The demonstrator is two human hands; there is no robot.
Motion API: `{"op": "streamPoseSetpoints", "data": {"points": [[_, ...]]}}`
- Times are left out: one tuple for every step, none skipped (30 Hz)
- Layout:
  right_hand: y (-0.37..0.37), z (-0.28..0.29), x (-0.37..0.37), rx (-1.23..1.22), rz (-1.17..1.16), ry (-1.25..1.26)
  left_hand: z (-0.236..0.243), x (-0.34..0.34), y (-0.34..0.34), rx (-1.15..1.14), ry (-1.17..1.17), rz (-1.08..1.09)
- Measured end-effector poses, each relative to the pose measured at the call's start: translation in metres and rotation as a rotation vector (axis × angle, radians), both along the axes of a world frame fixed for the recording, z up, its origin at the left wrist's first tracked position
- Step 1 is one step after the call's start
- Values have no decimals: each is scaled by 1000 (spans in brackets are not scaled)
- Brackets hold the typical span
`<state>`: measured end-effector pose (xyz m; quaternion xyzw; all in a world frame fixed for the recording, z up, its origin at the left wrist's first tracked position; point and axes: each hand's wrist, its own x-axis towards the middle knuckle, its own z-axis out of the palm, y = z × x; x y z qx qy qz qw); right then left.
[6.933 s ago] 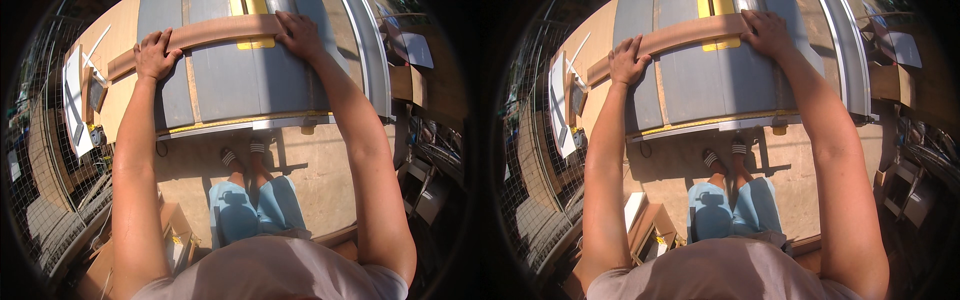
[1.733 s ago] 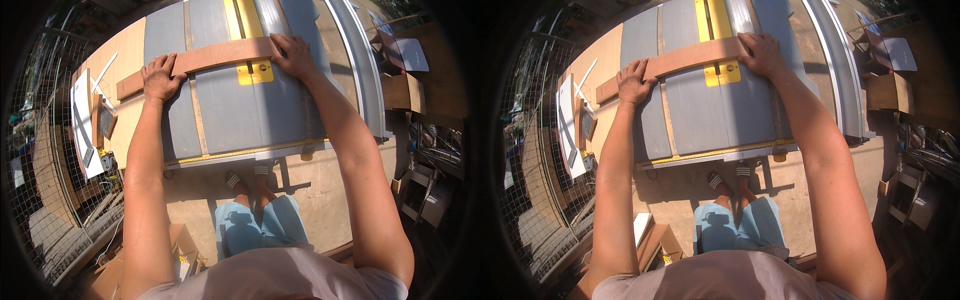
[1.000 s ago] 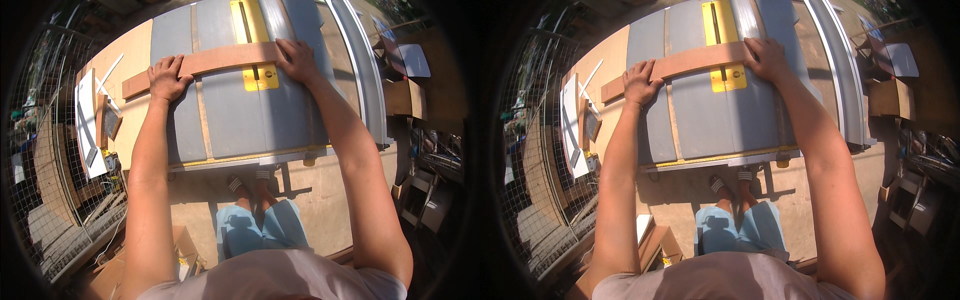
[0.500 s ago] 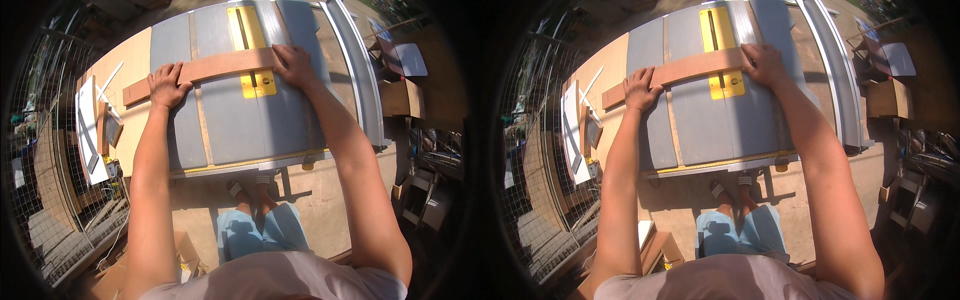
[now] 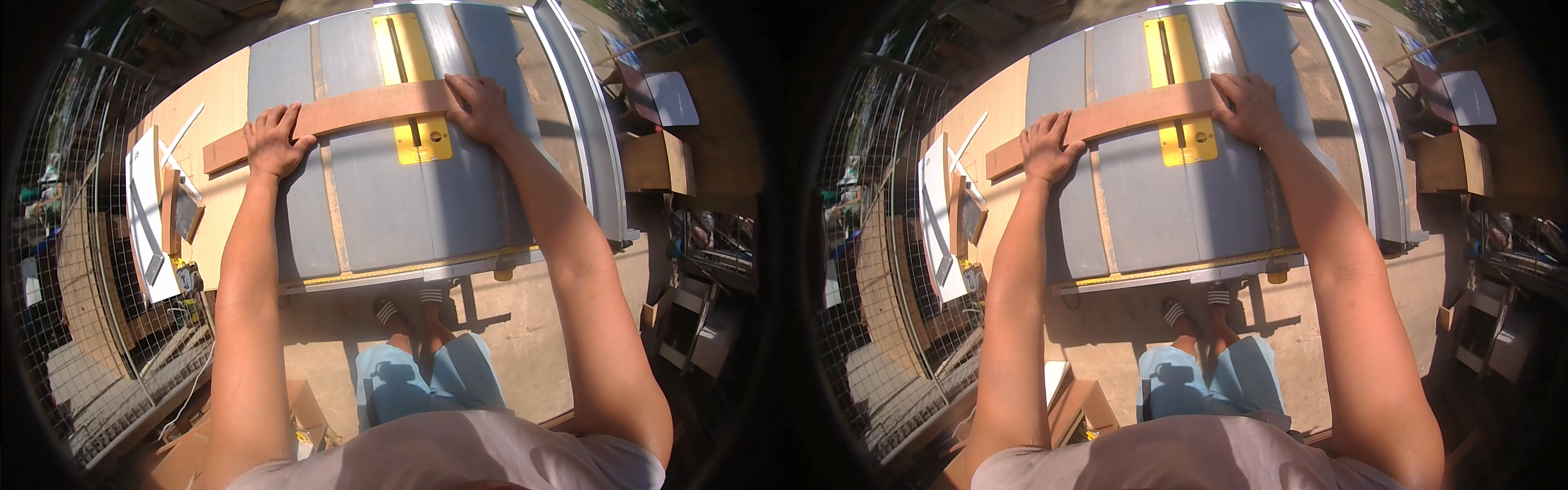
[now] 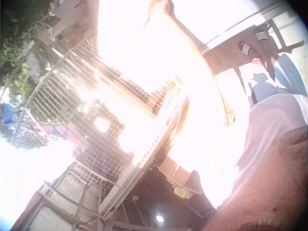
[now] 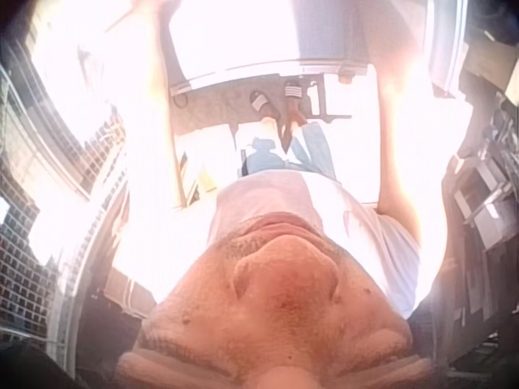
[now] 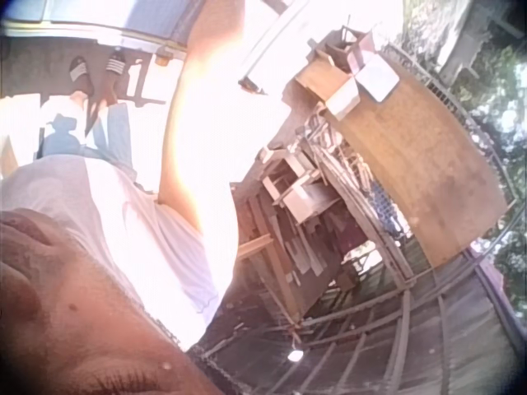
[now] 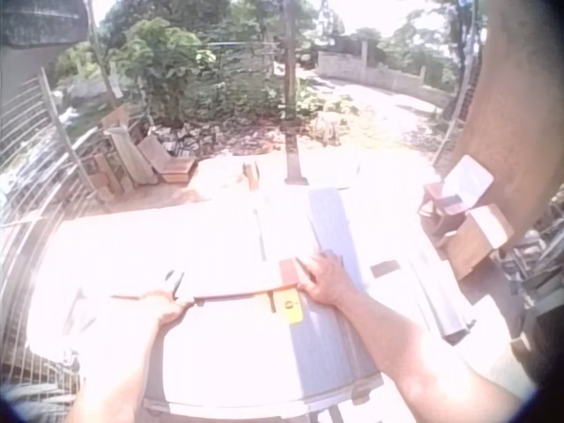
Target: The person measures and marks a wooden plank using a ruler and pencil, then uses a table saw to cut the plank into smaller pieces. The person handles the plank and tools directly, performing precise cuts.
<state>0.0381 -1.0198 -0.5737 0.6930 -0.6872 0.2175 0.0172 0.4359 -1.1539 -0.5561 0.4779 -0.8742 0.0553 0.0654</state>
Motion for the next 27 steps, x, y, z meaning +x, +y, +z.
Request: {"op": "streamPoseSetpoints", "data": {"points": [[-1,0,0,3,0,-2,0,0,0,1,0,0],[-1,0,-1,6,-1,-3,0,-1,0,2,-3,3],[-1,1,-1,10,3,-6,0,-1,0,2,-7,6],[-1,2,-2,15,7,-9,1,-1,0,2,-11,9],[-1,3,-2,19,10,-12,1,-2,0,0,-12,11],[-1,3,-1,17,8,-9,0,-2,0,-2,-12,13],[-1,3,-1,15,5,-6,-1,-1,0,-3,-13,15],[-1,3,0,12,3,-2,-2,-1,0,-1,-14,18],[-1,3,0,10,5,-7,-2,-2,0,-1,-16,21],[-1,3,-1,8,8,-12,-1,-2,0,-1,-17,24],[-1,3,-1,6,10,-17,-1,-2,0,1,-10,20],[-2,3,-1,13,3,-9,-1,-2,-1,4,-3,19],[-2,3,0,21,-5,-1,-1,-1,-1,7,4,19],[-3,3,1,28,-12,7,-1,-1,-2,5,8,16],[-3,2,1,18,-4,1,-1,-1,-1,3,13,15],[-4,2,0,9,5,-5,0,-1,-1,1,17,13],[-4,1,0,-1,13,-11,0,-1,0,4,20,14],[-4,0,-1,-8,19,-17,3,-2,1,5,24,13],[-4,-1,-2,-16,25,-24,6,-3,1,6,27,12],[-5,-2,-2,-23,30,-30,5,-3,1,7,27,7],[-4,0,-1,-22,24,-24,4,-3,1,7,30,2],[-3,1,0,-22,17,-19,4,-3,1,6,32,-4],[-4,2,1,-22,9,-14,5,-2,0,4,27,5],[-3,3,2,-22,13,-21,5,-2,0,3,25,6],[-2,4,2,-21,15,-29,5,-3,1,2,22,7],[-2,5,2,-21,17,-37,5,-3,1,1,19,6],[-2,6,1,-22,27,-23,6,-3,1,14,24,10]]}}
